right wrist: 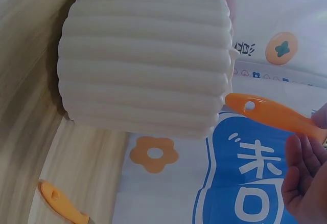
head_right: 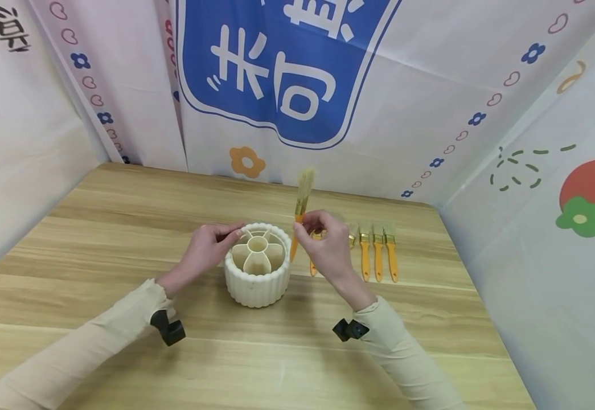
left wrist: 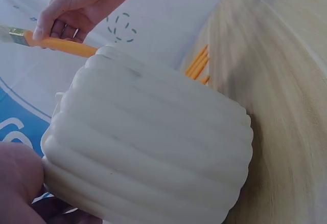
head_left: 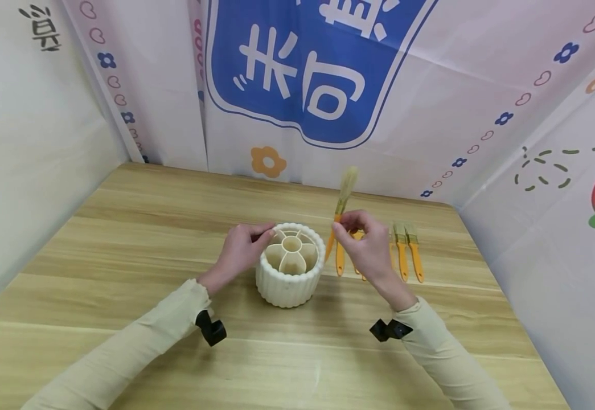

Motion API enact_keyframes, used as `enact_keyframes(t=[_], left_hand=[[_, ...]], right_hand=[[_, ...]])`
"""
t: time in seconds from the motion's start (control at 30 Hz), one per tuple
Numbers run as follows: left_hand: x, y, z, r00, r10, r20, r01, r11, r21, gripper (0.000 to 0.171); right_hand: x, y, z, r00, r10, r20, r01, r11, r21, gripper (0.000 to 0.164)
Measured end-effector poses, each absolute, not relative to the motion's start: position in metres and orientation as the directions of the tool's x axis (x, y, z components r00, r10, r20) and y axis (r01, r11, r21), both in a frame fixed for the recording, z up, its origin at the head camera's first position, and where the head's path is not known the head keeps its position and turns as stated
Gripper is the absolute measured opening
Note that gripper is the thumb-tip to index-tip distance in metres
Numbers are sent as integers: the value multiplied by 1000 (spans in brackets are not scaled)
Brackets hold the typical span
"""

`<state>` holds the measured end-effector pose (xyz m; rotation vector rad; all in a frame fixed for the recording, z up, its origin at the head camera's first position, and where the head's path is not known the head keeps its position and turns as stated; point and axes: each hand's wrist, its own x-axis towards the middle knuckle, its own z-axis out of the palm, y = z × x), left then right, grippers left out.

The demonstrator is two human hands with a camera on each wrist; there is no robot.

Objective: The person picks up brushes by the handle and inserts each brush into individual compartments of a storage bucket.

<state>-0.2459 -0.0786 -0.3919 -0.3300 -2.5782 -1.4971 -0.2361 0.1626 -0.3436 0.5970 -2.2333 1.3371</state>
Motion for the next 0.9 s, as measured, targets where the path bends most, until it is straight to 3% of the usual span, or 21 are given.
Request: enact_keyframes(t=[0.23,0.53,0.9], left_hand=[[-243,-88,-394,-968,220,124,208,417,885,39],[-246,-98,-403,-926,347,150,280,362,889,43],[-248,-105,-398,-894,446,53,236,367,900,71]], right_hand=[[-236,162,-346,-797,-120,592,-583,410,-701,11],[-238,162,-349,-795,-118,596,-585,412,-699,13],[-236,163,-350,-801,-104,590,-575,406,-710,13]])
